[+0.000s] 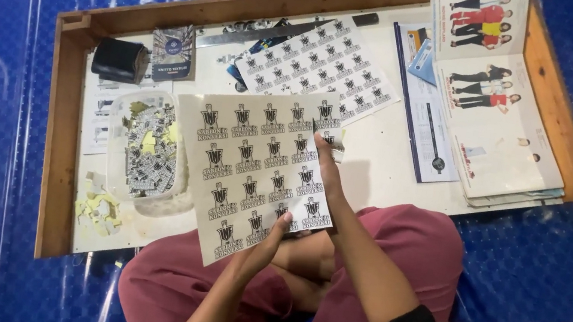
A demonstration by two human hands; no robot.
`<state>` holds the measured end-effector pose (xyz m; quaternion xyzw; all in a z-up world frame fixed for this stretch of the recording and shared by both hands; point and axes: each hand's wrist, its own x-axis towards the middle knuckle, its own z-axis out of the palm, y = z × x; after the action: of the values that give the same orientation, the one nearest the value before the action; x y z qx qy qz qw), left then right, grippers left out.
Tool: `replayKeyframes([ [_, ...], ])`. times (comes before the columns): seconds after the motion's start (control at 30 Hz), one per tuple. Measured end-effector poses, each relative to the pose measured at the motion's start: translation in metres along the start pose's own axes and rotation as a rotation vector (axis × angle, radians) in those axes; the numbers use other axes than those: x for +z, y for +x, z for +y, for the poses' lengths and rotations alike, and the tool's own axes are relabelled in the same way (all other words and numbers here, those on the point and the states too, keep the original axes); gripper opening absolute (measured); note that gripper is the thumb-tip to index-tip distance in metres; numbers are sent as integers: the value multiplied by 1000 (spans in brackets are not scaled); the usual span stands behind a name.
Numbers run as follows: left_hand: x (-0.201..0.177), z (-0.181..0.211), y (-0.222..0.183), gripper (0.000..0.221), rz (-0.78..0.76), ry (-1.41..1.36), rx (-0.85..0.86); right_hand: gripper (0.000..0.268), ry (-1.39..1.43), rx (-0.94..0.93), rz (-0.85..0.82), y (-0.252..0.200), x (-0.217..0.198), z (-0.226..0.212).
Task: Cutting individual stickers from a printed sheet using small scissors
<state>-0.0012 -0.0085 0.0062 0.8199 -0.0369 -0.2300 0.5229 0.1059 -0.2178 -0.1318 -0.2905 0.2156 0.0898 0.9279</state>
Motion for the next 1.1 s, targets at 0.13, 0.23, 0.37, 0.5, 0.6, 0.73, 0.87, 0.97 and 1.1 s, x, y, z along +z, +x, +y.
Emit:
replayKeyframes([
  [0.13,7,-13,7,73,-108,14,-42,55,70,-12,3,53,-45,4],
  [0.23,21,-25,11,74,58,237,-33,66,-131,-35,49,35,-30,-6],
  [0.37,10,-16,8,76,-41,62,-84,68,-161,-24,64,43,-40,-3],
  [0.5,10,-5,1,40,-75,-472,73,68,-163,-49,50,37,-19,-15],
  [0.6,15,-18,7,79,-92,15,-135,65,-89,-20,25,23,10,-17],
  [0.73,7,20,-6,77,-119,-46,-159,62,-83,-56,65,19,5,-20],
  [0.87,22,6,-3,79,-91,44,-151,61,-73,-52,34,28,-5,-22],
  [0.97,10,-2,2,77,-67,45,-128,61,-64,-65,22,35,-5,-19],
  [1.1,11,-19,6,76,-81,2,-80,60,-51,-62,35,46,-19,-14],
])
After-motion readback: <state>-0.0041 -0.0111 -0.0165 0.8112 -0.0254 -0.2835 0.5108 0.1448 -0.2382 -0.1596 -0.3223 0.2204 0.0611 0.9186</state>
